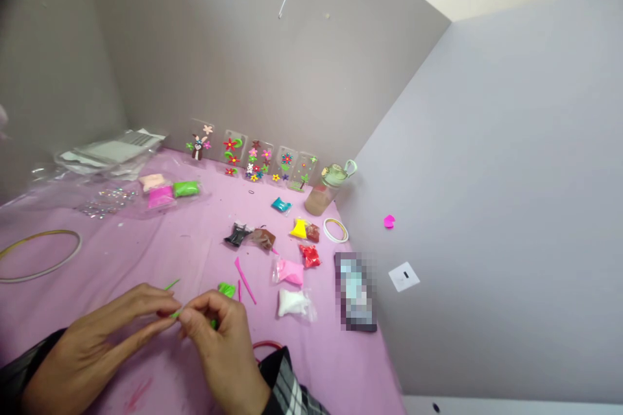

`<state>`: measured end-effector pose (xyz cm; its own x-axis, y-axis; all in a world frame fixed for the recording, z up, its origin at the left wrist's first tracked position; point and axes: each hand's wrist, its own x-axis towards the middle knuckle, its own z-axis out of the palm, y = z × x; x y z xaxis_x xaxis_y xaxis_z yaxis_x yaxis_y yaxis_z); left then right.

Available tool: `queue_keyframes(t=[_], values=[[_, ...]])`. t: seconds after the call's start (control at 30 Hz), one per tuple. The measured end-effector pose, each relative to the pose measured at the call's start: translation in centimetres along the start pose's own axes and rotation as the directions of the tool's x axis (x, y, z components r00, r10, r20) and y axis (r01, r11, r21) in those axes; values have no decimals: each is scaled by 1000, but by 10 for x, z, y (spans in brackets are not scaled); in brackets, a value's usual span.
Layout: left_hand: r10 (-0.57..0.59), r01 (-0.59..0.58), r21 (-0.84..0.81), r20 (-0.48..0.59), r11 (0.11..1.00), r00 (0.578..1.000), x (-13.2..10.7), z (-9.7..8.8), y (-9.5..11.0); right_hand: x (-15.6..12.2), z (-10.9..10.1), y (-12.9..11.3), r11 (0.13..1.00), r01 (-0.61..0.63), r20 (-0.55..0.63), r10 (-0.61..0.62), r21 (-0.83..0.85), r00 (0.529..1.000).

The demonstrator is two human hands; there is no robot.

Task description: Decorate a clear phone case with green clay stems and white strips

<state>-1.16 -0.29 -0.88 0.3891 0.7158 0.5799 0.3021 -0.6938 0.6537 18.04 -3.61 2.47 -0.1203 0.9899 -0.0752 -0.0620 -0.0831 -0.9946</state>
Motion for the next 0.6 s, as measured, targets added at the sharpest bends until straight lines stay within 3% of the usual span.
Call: queue_keyframes(t=[0.3,0.5,0.6], values=[[25,-19,100,-62,995,998,-2,5,-1,2,0,2,1000,22,1,-22,-3,1000],[46,-46,51,18,998,999,1,-2,0,1,-1,2,999,-14,-15,13,-32,1000],[32,-31,51,-22,998,999,2,-1,4,0,-1,3,999,0,-16,-1,-48,1000]])
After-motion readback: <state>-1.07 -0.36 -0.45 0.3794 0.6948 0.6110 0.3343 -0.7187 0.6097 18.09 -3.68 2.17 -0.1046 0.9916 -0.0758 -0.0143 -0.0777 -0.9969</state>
